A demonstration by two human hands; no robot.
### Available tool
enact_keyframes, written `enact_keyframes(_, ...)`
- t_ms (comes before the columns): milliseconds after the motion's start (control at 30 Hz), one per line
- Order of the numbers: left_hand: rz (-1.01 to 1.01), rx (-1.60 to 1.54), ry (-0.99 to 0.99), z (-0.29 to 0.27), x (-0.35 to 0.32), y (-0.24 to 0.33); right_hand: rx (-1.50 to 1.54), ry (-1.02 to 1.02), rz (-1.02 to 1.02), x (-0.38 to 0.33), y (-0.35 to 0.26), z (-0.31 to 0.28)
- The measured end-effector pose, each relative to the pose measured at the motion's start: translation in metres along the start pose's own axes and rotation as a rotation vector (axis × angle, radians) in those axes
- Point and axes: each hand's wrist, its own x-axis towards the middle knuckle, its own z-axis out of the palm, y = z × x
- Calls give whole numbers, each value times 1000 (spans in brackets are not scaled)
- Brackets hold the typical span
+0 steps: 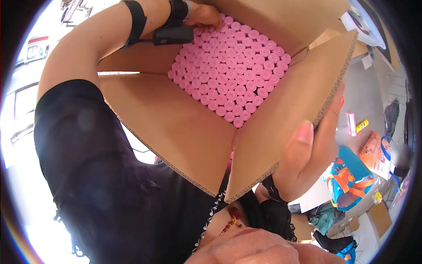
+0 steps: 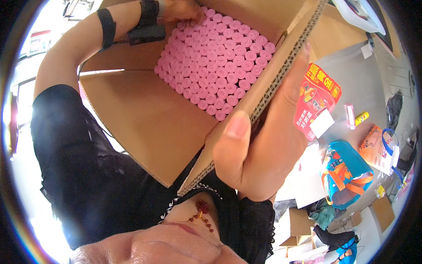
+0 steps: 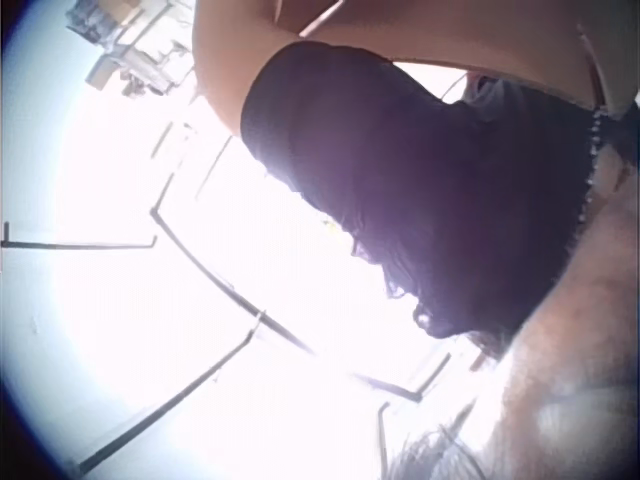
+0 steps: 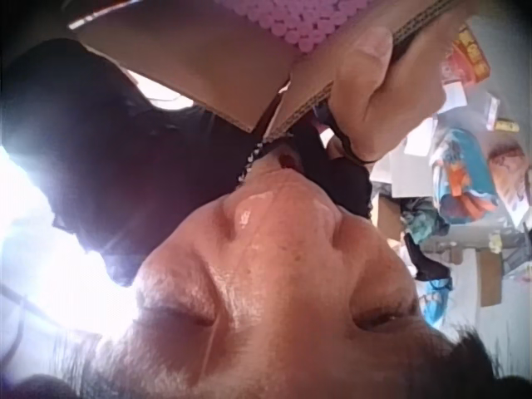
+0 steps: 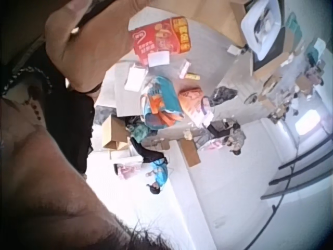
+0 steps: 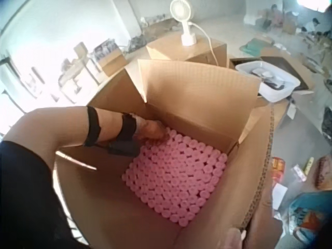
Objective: The recorder is packing small pink glue sticks or cosmetic bottles into cardboard boxes and organizing them.
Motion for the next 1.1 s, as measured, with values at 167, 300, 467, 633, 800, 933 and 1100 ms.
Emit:
enact_keyframes(167, -58, 2, 2, 5, -9, 9, 55, -40, 15, 0, -2, 1)
enact_keyframes(300, -84, 20, 33, 1, -28, 23, -73, -80, 94, 1, -14, 0)
enact_keyframes(467, 265, -97, -284, -22, 32, -10, -96, -66, 52, 0, -17, -4)
enact_keyframes(633, 189, -148, -134, -21, 68, -22, -62, -101, 74, 0, -19, -7)
enact_keyframes(800, 114, -183, 39, -20, 82, -38, -145, -150, 86, 5, -27, -5)
enact_keyframes(933, 75, 173, -221, -19, 36, -28, -111, -145, 76, 3, -19, -7)
enact_keyframes(1100, 54, 454, -115, 9, -28, 21, -72, -103, 109, 1, -20, -9)
